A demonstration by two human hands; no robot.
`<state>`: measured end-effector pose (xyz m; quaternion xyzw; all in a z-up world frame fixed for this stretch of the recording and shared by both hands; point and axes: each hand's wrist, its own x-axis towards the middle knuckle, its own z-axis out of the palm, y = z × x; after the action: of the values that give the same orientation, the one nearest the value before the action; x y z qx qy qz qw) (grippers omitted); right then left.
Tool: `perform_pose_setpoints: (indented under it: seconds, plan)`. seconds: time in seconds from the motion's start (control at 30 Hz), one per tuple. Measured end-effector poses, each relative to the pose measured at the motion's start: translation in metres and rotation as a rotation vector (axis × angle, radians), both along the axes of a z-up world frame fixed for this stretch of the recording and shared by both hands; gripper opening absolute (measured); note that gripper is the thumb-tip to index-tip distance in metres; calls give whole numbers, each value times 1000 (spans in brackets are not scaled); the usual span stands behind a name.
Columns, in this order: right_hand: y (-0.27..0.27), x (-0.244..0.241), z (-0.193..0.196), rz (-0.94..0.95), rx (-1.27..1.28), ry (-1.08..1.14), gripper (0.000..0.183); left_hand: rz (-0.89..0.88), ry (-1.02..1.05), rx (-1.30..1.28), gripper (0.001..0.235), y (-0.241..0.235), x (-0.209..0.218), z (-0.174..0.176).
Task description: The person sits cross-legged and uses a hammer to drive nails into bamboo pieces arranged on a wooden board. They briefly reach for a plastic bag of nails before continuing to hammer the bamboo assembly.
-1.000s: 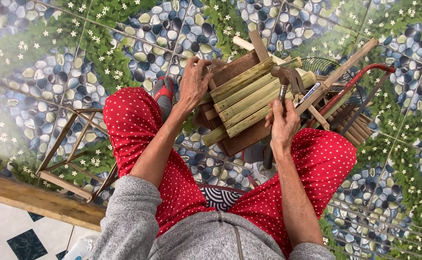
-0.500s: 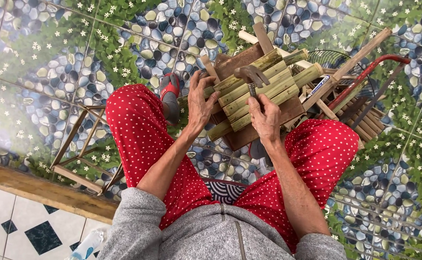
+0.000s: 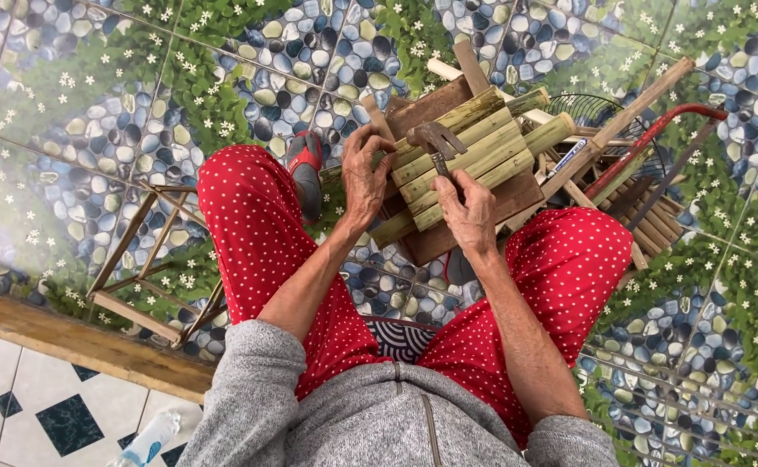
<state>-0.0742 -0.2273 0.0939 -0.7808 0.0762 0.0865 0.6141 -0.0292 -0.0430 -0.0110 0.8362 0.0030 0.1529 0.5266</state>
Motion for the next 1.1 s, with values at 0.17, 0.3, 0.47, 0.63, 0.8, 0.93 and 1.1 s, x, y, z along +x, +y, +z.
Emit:
perform_pose_setpoints:
  seconds: [0.17, 0.3, 0.47, 0.63, 0.8, 0.93, 1.1]
  plan:
    - [3, -3, -3, 8, -6, 2, 32, 6, -10, 36, 11, 1, 2, 3]
    - [4, -4, 0, 25, 7, -8, 31, 11, -28, 69, 12, -1, 1, 11]
    - [3, -5, -2, -4, -8, -15, 31, 0, -22, 56, 12, 3, 1, 6]
    - [0, -6, 7, -47, 9, -16, 30, 9, 23, 109, 19, 9, 9, -1]
    - [-10, -3, 13, -219, 61, -35, 27, 116, 52, 73, 21, 17, 35, 8]
    - [-43, 6, -16, -366, 24, -146, 26, 38, 40, 161, 37, 30, 61, 4]
    - [-74, 5, -49, -614, 48, -176, 16, -17, 137, 184, 32, 25, 52, 39]
